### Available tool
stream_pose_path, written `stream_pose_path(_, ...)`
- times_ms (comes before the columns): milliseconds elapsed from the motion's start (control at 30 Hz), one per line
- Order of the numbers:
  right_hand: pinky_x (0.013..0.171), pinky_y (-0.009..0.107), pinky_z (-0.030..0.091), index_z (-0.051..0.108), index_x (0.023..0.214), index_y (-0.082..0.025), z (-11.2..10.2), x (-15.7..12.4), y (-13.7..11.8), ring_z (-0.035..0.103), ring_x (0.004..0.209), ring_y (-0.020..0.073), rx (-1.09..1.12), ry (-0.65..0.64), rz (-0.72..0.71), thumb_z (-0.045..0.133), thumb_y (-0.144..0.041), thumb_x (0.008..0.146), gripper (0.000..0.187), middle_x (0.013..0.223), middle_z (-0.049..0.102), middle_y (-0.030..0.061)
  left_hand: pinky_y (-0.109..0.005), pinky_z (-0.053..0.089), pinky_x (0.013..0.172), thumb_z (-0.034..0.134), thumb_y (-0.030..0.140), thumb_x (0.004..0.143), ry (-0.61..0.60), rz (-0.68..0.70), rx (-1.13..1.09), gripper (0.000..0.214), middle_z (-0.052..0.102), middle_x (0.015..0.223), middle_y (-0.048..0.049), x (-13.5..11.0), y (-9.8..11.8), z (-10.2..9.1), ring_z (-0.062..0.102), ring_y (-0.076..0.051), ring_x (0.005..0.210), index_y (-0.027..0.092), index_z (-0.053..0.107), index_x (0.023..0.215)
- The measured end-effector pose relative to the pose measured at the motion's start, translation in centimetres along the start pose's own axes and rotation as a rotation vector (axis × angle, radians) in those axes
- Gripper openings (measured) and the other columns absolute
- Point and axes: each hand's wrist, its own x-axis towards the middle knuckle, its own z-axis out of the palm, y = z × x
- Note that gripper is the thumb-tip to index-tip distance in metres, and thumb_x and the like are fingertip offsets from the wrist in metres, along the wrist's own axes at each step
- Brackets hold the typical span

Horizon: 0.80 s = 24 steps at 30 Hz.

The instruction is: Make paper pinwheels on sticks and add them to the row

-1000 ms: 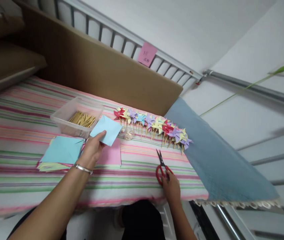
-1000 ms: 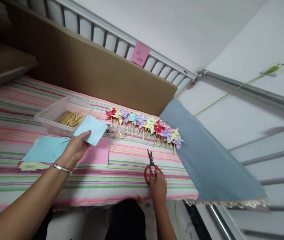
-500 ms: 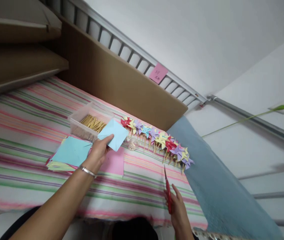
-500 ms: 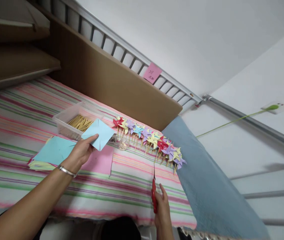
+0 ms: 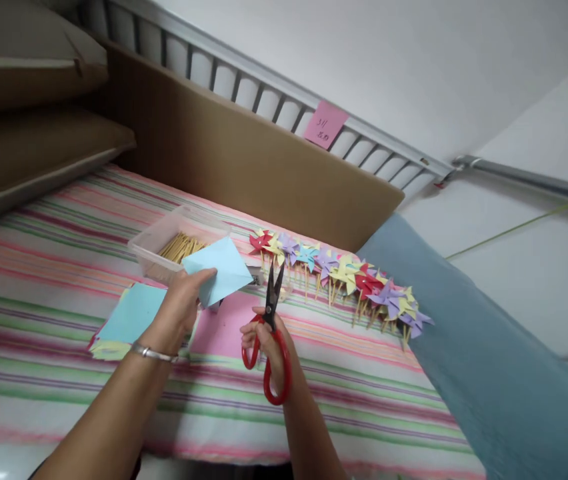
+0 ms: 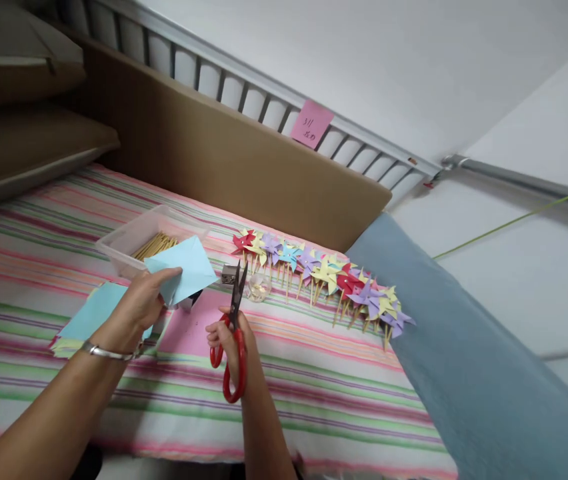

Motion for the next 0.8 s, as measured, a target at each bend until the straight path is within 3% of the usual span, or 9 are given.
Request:
stream_pose_path(167, 0.071, 0.034, 0.05, 0.05, 0.111, -0.021, -1.9, -0.3, 0.2, 0.063, 0.083, 0.02, 0.006, -0.019, 0.007, 0.068, -0.045, 0.076, 0.046, 0.097, 0.065, 0.0086, -0.024, 0.043, 0.043, 0.076, 0.026, 0.054, -0.057, 0.066, 0.205, 0.035, 0.067, 0.067, -0.0031, 0.1, 1.2, 0.1, 0.057, -0.016, 0.05, 0.012, 0.066, 0.085)
stream_pose_path(300, 0.062, 0.03, 0.048, 0.05, 0.108, -0.02, -2.0, -0.6, -0.9, 0.061, 0.069, 0.0159, 0.098, 0.053, -0.012, 0.067, -0.04, 0.078, 0.04, 0.083, 0.062, 0.0027, -0.026, 0.045, 0.049, 0.076, 0.024, 0.054, -0.201, -0.041, 0.425, 0.026, 0.068, 0.067, -0.0044, -0.8, 0.6, 0.8, 0.058, -0.017, 0.054, 0.014, 0.069, 0.076)
stream_pose_path(467, 0.057, 0.026, 0.047, 0.053, 0.103, -0.02, -1.9, -0.8, -0.9, 0.057, 0.065, 0.0129, 0.185, 0.017, -0.041, 0.067, -0.029, 0.075, 0.032, 0.077, 0.058, -0.001, -0.026, 0.045, 0.051, 0.076, 0.025, 0.054, -0.379, -0.227, 0.592, 0.018, 0.067, 0.062, -0.0037, -2.3, -1.5, 2.1, 0.056, -0.016, 0.052, 0.014, 0.07, 0.067)
stream_pose_path(633, 0.041, 0.022, 0.041, 0.055, 0.097, -0.02, -2.3, -0.5, -0.4, 0.048, 0.048, 0.0094, 0.18, 0.116, -0.018, 0.066, -0.022, 0.07, 0.029, 0.069, 0.056, -0.0042, -0.028, 0.049, 0.059, 0.08, 0.026, 0.055, -0.439, -0.381, 0.489, 0.027, 0.071, 0.071, -0.0059, -2.9, -3.2, 2.7, 0.062, -0.018, 0.06, 0.013, 0.071, 0.077)
stream_pose_path(800, 0.048, 0.022, 0.045, 0.055, 0.097, -0.02, -1.9, 0.2, -0.5, 0.051, 0.053, 0.0098, 0.277, 0.281, -0.162, 0.064, -0.02, 0.069, 0.029, 0.074, 0.058, -0.0029, -0.027, 0.053, 0.064, 0.076, 0.03, 0.066, -0.317, -0.449, 0.095, 0.026, 0.072, 0.082, -0.0061, -3.6, -5.0, 3.1, 0.065, -0.018, 0.072, 0.015, 0.071, 0.086)
